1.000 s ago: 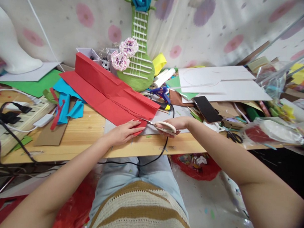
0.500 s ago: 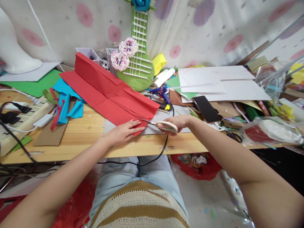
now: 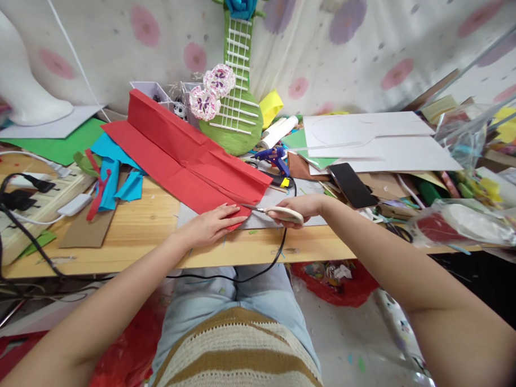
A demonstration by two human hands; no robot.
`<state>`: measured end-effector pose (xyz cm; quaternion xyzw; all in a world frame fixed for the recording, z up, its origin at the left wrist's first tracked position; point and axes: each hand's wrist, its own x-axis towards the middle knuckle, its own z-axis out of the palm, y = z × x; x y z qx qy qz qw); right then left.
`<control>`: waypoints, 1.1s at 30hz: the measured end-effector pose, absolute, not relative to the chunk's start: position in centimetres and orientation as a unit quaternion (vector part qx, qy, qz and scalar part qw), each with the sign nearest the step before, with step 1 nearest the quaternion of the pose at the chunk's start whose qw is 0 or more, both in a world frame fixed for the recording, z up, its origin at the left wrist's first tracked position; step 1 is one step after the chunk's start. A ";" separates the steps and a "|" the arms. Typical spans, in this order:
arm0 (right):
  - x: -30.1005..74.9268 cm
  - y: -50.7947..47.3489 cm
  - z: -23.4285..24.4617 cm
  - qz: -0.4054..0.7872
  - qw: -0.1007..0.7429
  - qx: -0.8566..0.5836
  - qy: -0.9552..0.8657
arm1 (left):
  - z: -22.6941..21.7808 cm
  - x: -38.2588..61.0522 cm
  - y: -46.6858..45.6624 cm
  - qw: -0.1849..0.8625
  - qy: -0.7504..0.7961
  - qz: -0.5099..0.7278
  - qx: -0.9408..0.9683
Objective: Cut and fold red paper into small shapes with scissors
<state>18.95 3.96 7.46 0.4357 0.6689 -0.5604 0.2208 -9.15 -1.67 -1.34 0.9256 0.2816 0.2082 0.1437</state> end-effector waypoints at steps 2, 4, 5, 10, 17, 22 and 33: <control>19.1 3.9 7.3 -0.565 0.235 0.420 0.670 | -0.9 -9.1 -1.8 0.158 0.291 0.211 0.920; 19.3 4.0 7.2 -0.586 0.244 0.401 0.661 | -0.4 -9.2 -2.0 0.182 0.306 0.215 0.909; 19.4 4.0 7.1 -0.601 0.244 0.390 0.654 | -0.2 -9.2 -2.0 0.195 0.312 0.218 0.904; 19.4 4.2 7.4 -0.681 0.202 0.300 0.637 | 0.0 -9.3 -2.1 0.257 0.322 0.283 0.866; 20.0 4.2 8.2 -0.738 0.183 0.223 0.610 | -0.1 -9.3 -1.9 0.328 0.372 0.370 0.785; 19.9 4.6 8.0 -0.754 0.213 0.220 0.582 | 0.2 -9.3 -2.1 0.327 0.386 0.380 0.774; 18.3 5.1 6.8 -0.738 0.209 0.224 0.601 | -0.2 -9.0 -2.1 0.254 0.312 0.349 0.846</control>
